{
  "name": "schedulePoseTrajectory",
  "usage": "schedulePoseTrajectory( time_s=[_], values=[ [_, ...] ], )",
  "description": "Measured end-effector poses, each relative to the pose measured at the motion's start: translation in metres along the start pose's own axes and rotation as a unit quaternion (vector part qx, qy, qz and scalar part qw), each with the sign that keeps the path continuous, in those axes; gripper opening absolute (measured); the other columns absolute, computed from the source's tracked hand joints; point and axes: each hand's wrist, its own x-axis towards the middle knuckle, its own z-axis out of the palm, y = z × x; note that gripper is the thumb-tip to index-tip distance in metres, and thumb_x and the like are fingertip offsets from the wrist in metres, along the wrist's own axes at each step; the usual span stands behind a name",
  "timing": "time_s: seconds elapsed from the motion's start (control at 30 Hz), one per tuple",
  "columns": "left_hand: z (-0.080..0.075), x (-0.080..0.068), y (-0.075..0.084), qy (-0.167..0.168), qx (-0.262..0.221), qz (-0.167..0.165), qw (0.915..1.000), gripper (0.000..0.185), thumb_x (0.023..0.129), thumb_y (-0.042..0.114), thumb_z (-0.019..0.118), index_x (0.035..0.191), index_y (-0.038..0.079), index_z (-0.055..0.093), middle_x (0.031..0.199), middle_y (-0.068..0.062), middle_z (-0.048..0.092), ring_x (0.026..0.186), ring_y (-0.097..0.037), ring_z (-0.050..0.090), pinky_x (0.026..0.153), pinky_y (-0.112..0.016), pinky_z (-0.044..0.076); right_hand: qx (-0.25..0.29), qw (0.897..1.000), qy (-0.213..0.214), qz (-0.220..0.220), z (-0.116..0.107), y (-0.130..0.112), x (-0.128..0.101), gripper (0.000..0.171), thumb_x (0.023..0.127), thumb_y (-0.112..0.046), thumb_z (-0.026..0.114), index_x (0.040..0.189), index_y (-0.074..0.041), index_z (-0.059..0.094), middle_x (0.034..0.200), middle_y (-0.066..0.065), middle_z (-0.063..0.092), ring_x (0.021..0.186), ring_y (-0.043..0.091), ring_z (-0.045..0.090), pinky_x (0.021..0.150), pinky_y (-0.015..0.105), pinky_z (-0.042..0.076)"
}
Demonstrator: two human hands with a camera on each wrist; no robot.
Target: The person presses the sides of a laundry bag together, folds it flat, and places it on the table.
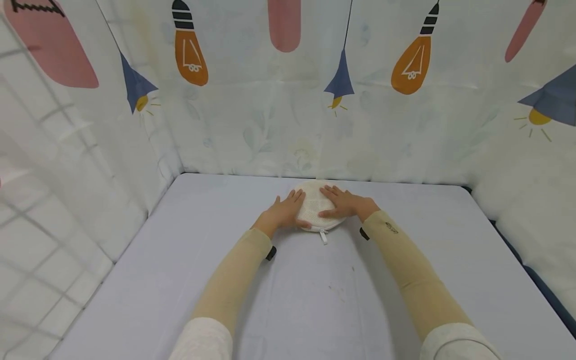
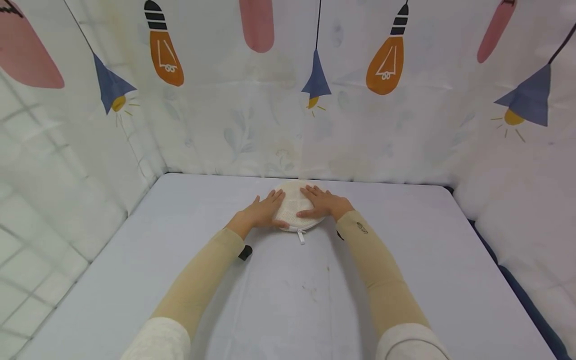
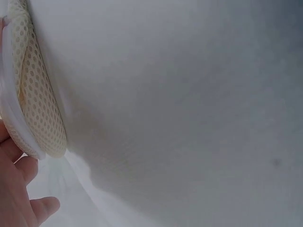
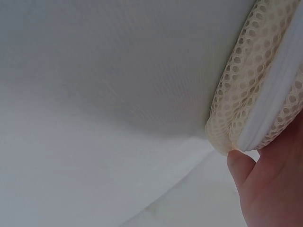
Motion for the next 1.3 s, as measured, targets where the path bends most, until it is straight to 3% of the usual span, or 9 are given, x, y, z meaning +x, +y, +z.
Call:
schedulePoseTrajectory(
  time_s=[0.6, 0.9, 1.3],
  values=[
    [0.001, 0.003, -0.001, 0.000, -0.033, 0.000, 0.9995, 0.111, 0.092, 0.060, 0.068, 0.164, 0.002, 0.007, 0.171, -0.015, 0.006, 0.156, -0.034, 0.003, 0.119, -0.067, 0.012, -0.007, 0.998, 0.047, -0.042, 0.007, 0.010, -0.010, 0.095, 0.102, -0.059, 0.053, 0.165, -0.005, 0.005, 0.170, 0.020, 0.000, 0.155, 0.042, -0.001, 0.121, 0.063, 0.008],
    [0.000, 0.005, -0.003, 0.000, -0.047, 0.001, 0.9989, 0.102, 0.098, 0.064, 0.055, 0.164, 0.003, 0.006, 0.171, -0.014, 0.004, 0.156, -0.031, 0.001, 0.120, -0.066, 0.010, 0.010, 0.998, 0.045, -0.046, 0.005, 0.016, -0.018, 0.102, 0.099, -0.057, 0.060, 0.164, -0.002, 0.006, 0.169, 0.023, 0.000, 0.154, 0.043, -0.003, 0.122, 0.060, 0.007],
    [-0.002, 0.002, 0.004, -0.001, -0.050, -0.007, 0.9987, 0.103, 0.098, 0.063, 0.058, 0.164, 0.002, 0.008, 0.171, -0.015, 0.004, 0.156, -0.032, 0.001, 0.119, -0.067, 0.008, 0.009, 0.999, 0.032, -0.031, 0.009, 0.018, -0.019, 0.112, 0.093, -0.062, 0.066, 0.164, -0.003, 0.002, 0.170, 0.021, -0.004, 0.155, 0.042, -0.005, 0.122, 0.059, 0.006]
  ],
)
